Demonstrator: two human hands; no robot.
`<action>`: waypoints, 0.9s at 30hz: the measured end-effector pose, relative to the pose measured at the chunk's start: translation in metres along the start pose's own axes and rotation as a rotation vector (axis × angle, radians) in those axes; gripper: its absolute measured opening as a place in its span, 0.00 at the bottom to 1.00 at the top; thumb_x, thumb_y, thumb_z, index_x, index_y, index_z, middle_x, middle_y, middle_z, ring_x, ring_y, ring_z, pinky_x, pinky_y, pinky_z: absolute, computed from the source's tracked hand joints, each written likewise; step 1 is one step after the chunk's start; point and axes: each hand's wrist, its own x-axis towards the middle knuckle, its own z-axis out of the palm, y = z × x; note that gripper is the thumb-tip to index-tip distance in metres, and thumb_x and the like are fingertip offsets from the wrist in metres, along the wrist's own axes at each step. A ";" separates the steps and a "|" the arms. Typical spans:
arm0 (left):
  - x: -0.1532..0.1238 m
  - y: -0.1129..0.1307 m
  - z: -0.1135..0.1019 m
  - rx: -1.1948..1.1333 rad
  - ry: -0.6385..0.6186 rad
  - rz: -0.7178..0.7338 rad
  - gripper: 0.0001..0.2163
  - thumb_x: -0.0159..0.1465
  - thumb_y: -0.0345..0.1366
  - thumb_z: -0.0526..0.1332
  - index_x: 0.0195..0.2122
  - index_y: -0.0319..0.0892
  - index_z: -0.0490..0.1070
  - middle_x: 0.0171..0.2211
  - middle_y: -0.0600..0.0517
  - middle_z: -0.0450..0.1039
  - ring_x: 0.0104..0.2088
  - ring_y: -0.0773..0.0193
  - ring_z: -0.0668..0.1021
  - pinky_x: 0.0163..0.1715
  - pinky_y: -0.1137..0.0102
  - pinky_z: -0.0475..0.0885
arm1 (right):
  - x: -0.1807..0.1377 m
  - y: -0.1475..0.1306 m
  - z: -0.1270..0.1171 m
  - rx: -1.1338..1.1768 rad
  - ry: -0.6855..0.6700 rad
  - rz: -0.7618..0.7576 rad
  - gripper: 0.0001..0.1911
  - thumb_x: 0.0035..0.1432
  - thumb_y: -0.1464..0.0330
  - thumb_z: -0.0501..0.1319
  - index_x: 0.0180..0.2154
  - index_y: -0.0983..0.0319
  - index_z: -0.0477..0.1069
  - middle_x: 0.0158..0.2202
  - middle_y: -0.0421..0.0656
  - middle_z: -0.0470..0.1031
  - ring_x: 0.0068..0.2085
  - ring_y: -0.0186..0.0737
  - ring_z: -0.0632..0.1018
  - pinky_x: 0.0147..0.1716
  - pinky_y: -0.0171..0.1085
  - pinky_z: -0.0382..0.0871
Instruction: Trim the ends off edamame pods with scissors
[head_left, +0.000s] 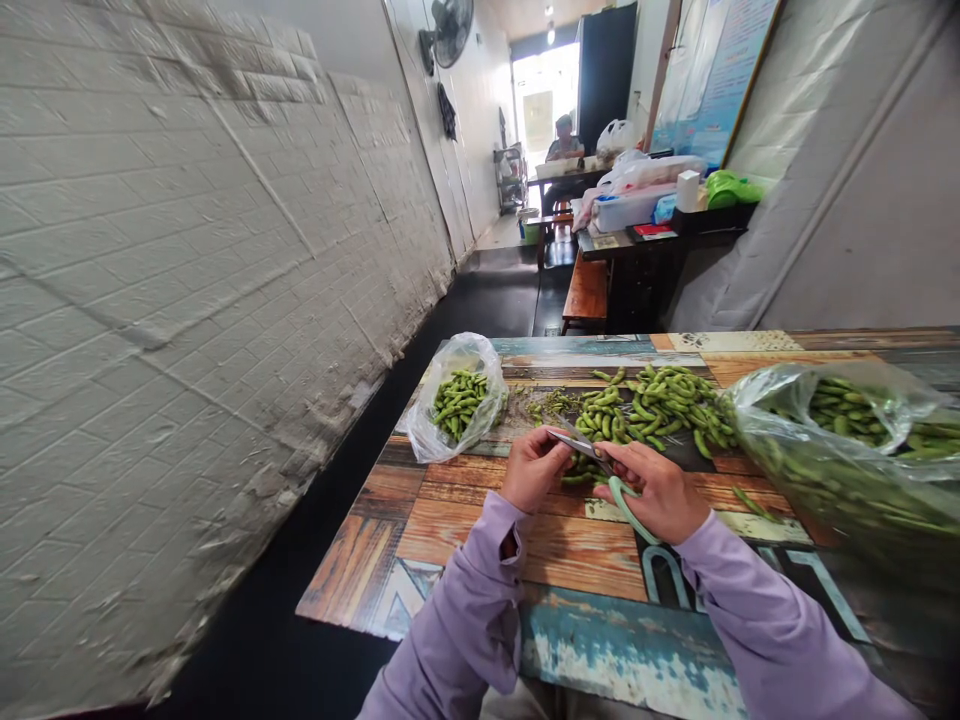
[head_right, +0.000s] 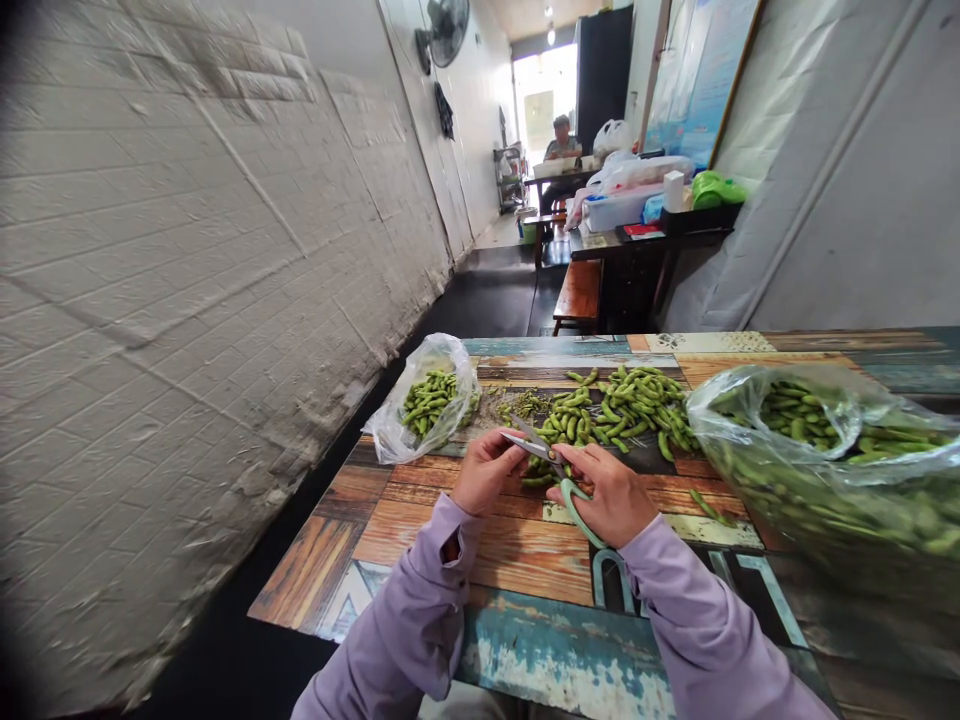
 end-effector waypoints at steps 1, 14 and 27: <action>0.000 0.000 0.000 0.008 -0.007 0.002 0.16 0.49 0.45 0.68 0.30 0.36 0.71 0.21 0.55 0.67 0.20 0.72 0.67 0.21 0.76 0.62 | 0.000 0.000 0.000 -0.005 -0.001 0.003 0.24 0.54 0.59 0.61 0.52 0.58 0.67 0.33 0.42 0.69 0.31 0.37 0.72 0.32 0.35 0.70; -0.001 0.006 0.001 0.067 0.004 0.026 0.14 0.50 0.43 0.67 0.24 0.37 0.68 0.20 0.56 0.65 0.20 0.73 0.65 0.22 0.75 0.62 | -0.001 0.005 -0.002 -0.049 -0.044 0.035 0.23 0.55 0.57 0.60 0.51 0.59 0.69 0.32 0.42 0.73 0.29 0.37 0.74 0.32 0.35 0.71; -0.003 0.012 0.001 0.005 -0.032 -0.055 0.15 0.50 0.41 0.66 0.35 0.38 0.69 0.23 0.56 0.68 0.21 0.72 0.70 0.22 0.75 0.64 | 0.003 0.012 -0.002 0.015 0.157 0.213 0.21 0.51 0.58 0.63 0.48 0.56 0.73 0.45 0.44 0.78 0.44 0.47 0.79 0.44 0.44 0.74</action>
